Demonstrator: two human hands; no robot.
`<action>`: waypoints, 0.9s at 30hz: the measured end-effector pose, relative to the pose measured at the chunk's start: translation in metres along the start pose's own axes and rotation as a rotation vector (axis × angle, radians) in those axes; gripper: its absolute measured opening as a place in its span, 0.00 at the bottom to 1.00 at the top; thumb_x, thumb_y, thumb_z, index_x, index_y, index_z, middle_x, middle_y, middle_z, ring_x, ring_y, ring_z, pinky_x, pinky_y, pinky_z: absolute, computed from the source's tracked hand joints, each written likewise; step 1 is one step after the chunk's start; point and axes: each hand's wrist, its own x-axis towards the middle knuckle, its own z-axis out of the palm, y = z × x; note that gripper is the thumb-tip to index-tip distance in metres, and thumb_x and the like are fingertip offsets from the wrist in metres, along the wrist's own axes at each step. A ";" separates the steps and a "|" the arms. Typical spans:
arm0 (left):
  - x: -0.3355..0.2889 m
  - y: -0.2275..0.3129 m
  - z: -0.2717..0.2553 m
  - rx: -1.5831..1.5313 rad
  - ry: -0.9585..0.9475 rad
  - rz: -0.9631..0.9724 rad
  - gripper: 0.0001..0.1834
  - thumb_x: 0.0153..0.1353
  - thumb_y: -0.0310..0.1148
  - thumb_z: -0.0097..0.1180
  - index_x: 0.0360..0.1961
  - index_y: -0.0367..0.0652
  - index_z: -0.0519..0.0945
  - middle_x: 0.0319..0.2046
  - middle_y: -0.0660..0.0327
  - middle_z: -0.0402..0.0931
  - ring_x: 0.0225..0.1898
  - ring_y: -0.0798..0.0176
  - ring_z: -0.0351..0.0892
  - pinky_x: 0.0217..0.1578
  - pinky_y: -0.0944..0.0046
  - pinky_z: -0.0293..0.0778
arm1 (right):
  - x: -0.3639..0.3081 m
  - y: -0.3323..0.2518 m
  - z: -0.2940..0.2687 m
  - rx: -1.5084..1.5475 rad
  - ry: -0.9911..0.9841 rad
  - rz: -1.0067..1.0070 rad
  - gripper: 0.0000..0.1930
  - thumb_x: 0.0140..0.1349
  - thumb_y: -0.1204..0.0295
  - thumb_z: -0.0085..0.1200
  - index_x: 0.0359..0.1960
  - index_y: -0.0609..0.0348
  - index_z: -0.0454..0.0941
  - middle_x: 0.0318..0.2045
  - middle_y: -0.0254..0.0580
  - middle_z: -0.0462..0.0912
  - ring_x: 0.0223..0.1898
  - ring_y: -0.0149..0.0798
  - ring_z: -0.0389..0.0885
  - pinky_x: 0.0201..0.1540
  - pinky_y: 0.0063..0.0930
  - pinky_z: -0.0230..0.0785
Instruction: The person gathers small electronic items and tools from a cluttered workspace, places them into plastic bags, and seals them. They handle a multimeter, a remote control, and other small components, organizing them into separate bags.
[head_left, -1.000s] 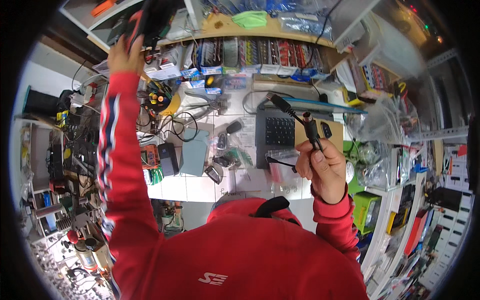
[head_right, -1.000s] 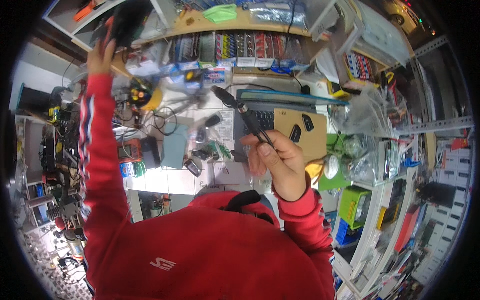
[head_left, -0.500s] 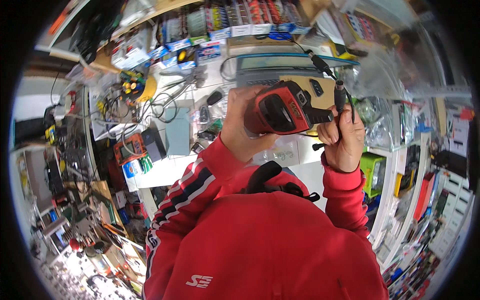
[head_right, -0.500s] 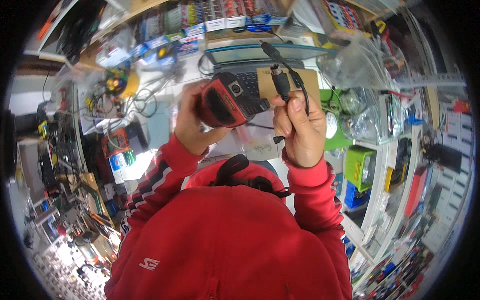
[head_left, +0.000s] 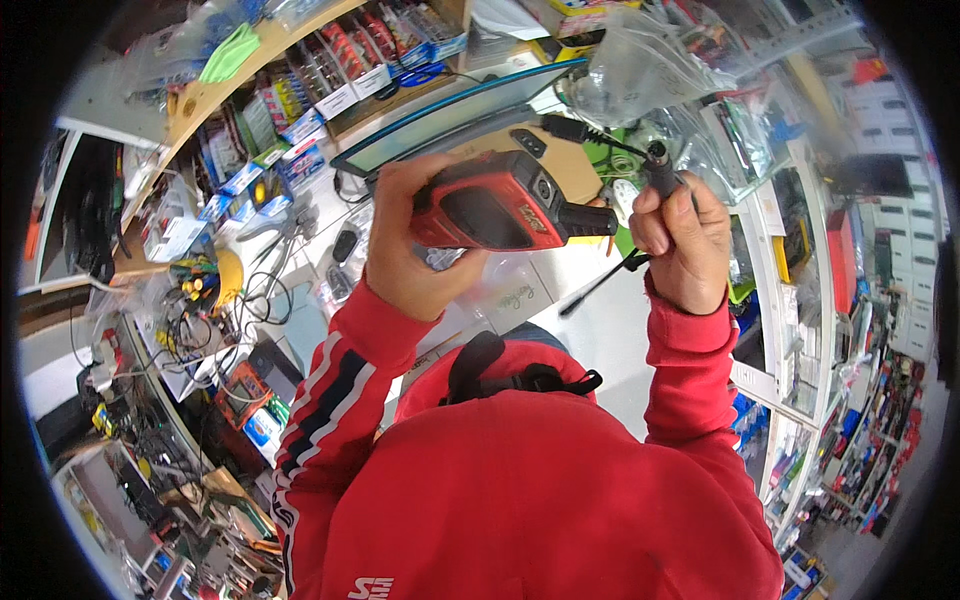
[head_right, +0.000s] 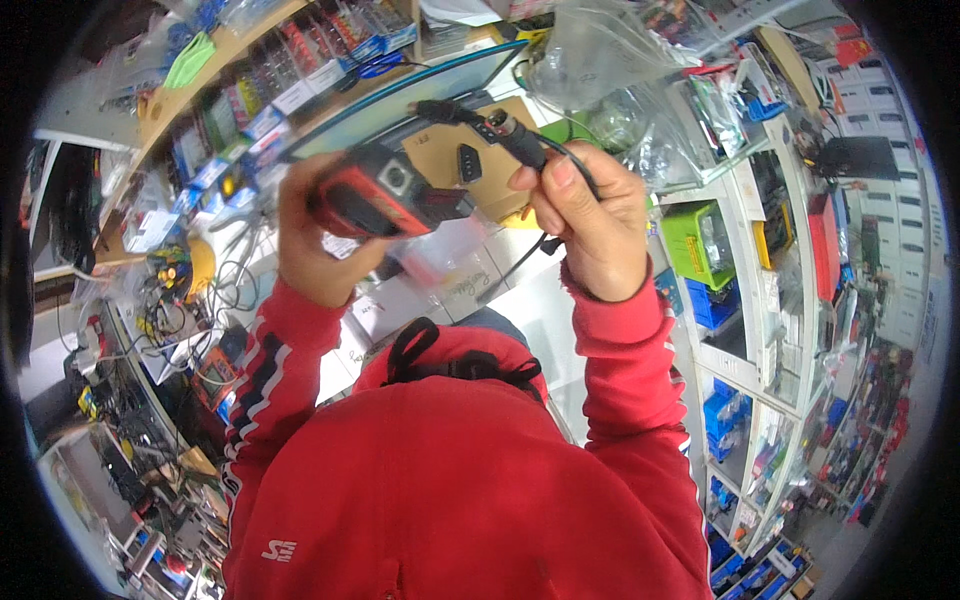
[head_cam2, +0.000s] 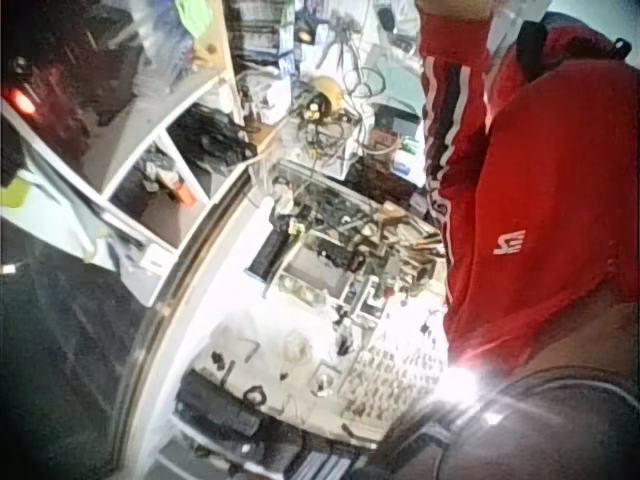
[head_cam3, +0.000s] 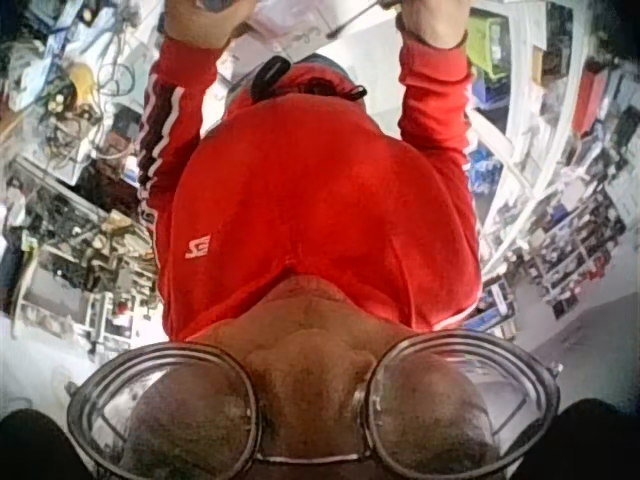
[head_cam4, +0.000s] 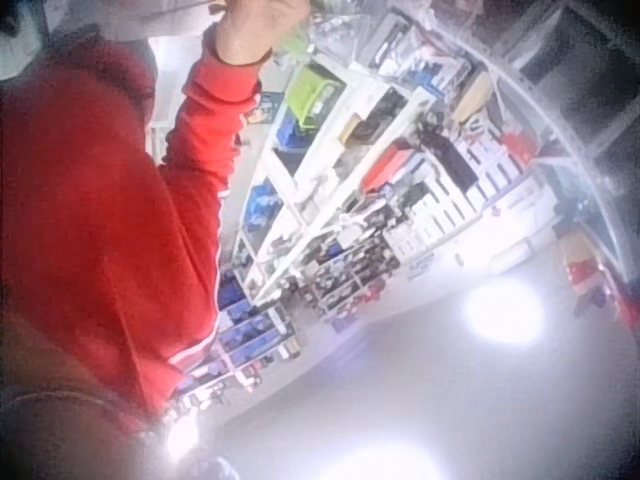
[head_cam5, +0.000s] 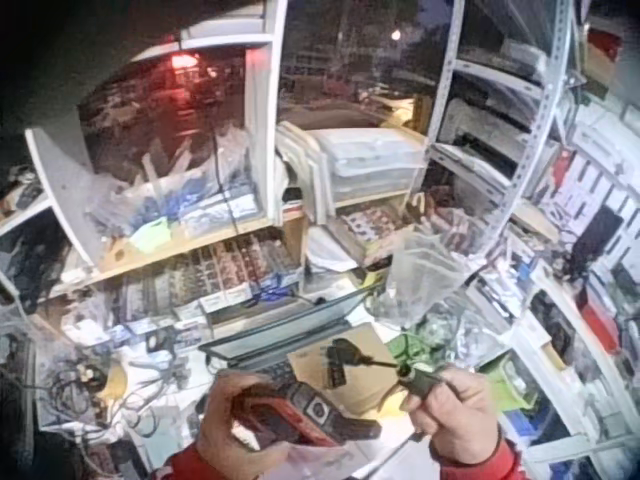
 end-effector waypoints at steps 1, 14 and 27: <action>0.003 0.002 0.000 0.034 -0.009 0.027 0.31 0.29 0.19 0.58 0.42 0.39 0.64 0.37 0.57 0.63 0.40 0.59 0.65 0.40 0.67 0.63 | 0.000 0.000 0.000 0.024 -0.013 -0.016 0.11 0.57 0.69 0.43 0.27 0.67 0.69 0.26 0.42 0.74 0.16 0.21 0.58 0.19 0.14 0.51; 0.018 0.008 -0.007 0.177 -0.106 0.150 0.33 0.30 0.19 0.55 0.44 0.42 0.60 0.39 0.60 0.60 0.37 0.67 0.67 0.32 0.73 0.67 | -0.012 -0.022 0.011 -0.293 0.031 -0.041 0.12 0.54 0.67 0.46 0.26 0.66 0.72 0.21 0.38 0.75 0.17 0.21 0.61 0.20 0.13 0.52; 0.009 0.000 0.002 -0.071 -0.099 0.039 0.34 0.30 0.16 0.54 0.43 0.41 0.57 0.37 0.59 0.60 0.36 0.67 0.66 0.36 0.70 0.65 | -0.009 -0.067 0.033 -0.675 -0.048 0.044 0.12 0.52 0.67 0.49 0.19 0.65 0.73 0.15 0.33 0.71 0.16 0.21 0.61 0.19 0.14 0.51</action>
